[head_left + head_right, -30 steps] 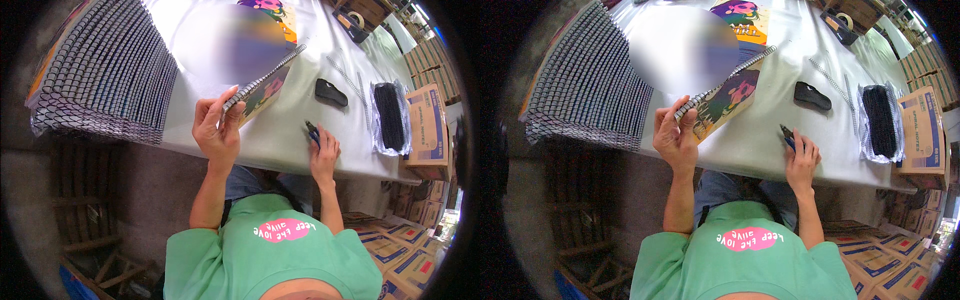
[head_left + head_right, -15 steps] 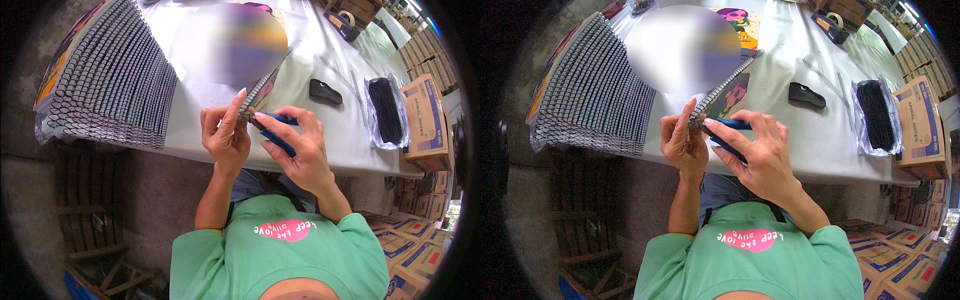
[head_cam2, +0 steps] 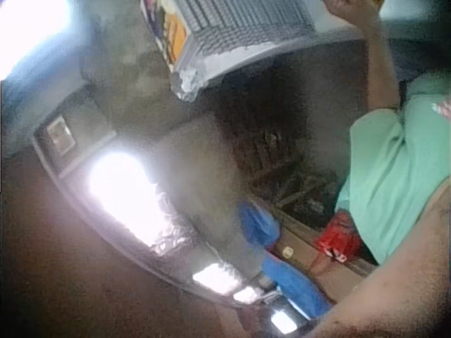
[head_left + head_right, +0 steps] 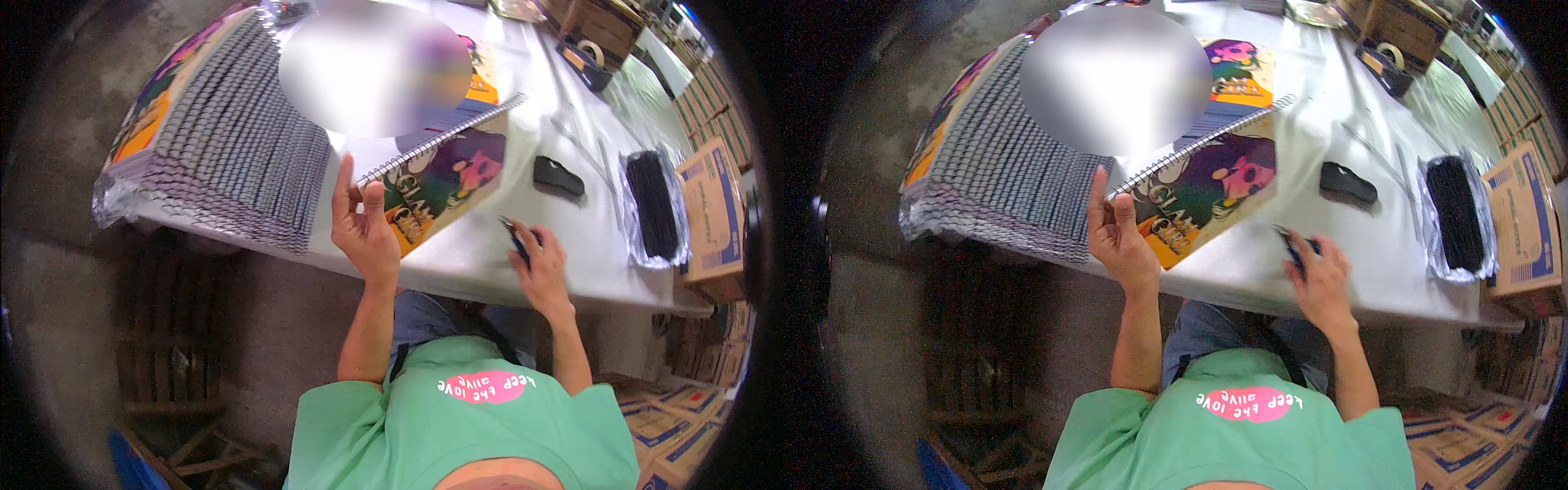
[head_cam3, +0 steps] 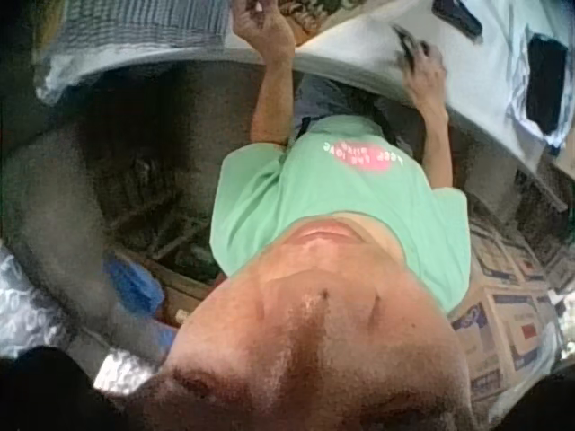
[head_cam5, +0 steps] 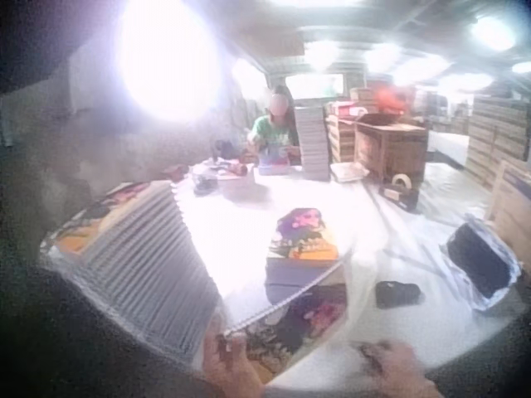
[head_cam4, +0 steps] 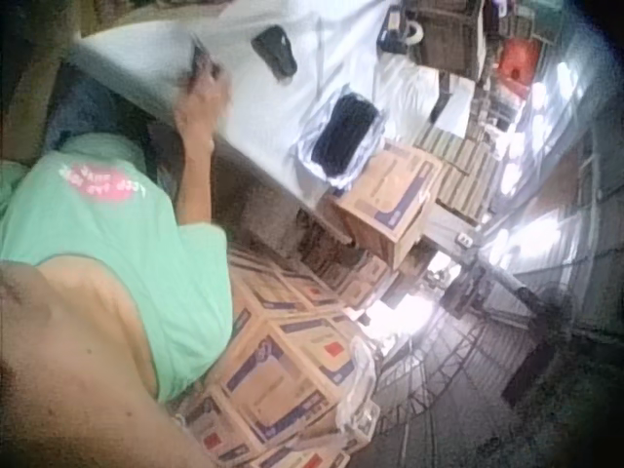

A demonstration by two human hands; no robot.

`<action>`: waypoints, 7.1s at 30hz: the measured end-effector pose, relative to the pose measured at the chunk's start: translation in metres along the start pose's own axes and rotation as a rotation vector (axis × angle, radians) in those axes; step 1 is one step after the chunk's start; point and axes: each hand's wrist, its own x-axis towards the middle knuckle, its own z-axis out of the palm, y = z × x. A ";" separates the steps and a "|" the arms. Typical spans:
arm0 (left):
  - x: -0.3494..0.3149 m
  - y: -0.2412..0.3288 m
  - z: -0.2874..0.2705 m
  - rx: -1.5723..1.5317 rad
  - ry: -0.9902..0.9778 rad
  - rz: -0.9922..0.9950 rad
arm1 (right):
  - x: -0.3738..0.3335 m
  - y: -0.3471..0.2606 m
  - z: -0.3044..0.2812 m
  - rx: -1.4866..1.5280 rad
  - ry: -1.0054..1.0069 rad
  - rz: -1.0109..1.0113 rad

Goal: The person manually assembles spiral notebooks by threading a plastic coil through the pre-punched holes of a notebook stack, trimming the excess coil with pliers, and placing the finished notebook onto a growing stack.

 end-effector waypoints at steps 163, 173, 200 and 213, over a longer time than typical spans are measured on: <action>-0.014 -0.015 0.018 0.945 -0.711 0.781 | 0.064 -0.007 -0.077 0.602 -0.306 -0.119; -0.023 -0.018 0.022 0.904 -0.605 0.758 | 0.078 -0.004 -0.057 0.706 -0.010 -0.218; -0.022 -0.018 0.027 0.984 -0.525 0.789 | 0.096 -0.005 -0.085 0.535 -0.613 -0.240; -0.034 -0.020 0.031 0.915 -0.504 0.654 | 0.065 -0.005 -0.056 0.734 -0.108 -0.065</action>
